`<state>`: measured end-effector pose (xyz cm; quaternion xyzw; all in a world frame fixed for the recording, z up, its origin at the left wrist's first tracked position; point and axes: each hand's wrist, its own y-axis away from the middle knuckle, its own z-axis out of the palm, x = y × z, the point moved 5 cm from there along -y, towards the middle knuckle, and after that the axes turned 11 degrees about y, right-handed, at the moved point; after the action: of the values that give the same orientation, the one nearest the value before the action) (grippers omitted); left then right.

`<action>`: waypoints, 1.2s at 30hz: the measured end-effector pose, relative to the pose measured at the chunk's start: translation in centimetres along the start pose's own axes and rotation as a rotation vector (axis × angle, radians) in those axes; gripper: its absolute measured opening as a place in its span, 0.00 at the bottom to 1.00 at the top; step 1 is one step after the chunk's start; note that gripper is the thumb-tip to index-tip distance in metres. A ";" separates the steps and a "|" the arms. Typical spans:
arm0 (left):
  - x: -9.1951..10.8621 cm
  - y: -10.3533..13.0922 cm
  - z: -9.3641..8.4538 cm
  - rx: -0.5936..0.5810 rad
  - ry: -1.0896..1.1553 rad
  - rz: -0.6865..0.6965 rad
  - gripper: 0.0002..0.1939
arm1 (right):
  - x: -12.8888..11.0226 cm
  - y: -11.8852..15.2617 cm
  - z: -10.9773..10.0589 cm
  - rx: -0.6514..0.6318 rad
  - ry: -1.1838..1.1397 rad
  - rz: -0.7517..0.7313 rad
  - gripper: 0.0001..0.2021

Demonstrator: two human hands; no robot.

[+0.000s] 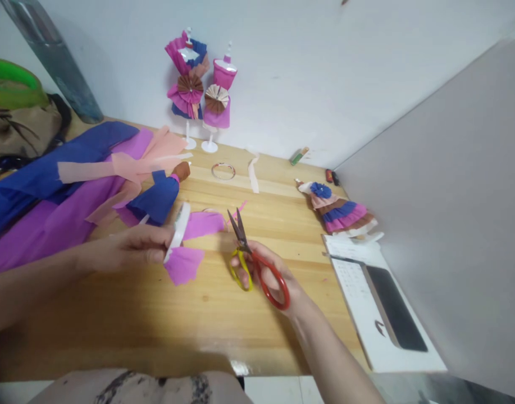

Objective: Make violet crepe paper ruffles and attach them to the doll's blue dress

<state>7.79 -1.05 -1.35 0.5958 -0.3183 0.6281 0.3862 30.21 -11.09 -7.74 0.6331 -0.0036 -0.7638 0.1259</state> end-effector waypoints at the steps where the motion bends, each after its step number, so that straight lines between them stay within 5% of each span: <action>1: 0.0 0.0 0.6 -0.117 -0.055 0.002 0.19 | -0.6 -0.6 0.5 0.001 -0.025 -0.033 0.32; 6: -0.2 -0.2 1.7 -0.424 -0.147 0.012 0.17 | -3.4 -3.0 3.9 -0.024 -0.125 -0.093 0.23; 10: -0.9 -0.4 2.1 -0.477 -0.203 -0.005 0.17 | -3.2 -4.7 6.2 0.026 -0.211 0.025 0.18; 14: -0.5 -0.5 1.6 -0.313 -0.280 0.162 0.13 | -3.2 -5.6 6.6 0.093 -0.214 0.030 0.12; 18: 0.8 0.0 0.0 0.085 -0.302 0.420 0.16 | -4.5 -5.3 5.4 0.272 -0.242 -0.096 0.17; 22: 0.0 0.0 -1.1 0.366 -0.241 0.323 0.17 | -5.3 -4.8 4.9 0.322 -0.252 -0.158 0.17; 26: -1.0 -0.4 -1.1 0.388 -0.107 0.206 0.15 | -5.4 -4.6 4.8 0.325 -0.265 -0.179 0.16; 36: -0.3 -0.3 -0.2 0.373 -0.178 0.043 0.10 | -5.7 -4.4 4.0 0.348 -0.162 -0.242 0.13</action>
<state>8.00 -0.75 -1.68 0.7032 -0.2422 0.6291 0.2260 26.46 -6.34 -2.21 0.5776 -0.0693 -0.8096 -0.0785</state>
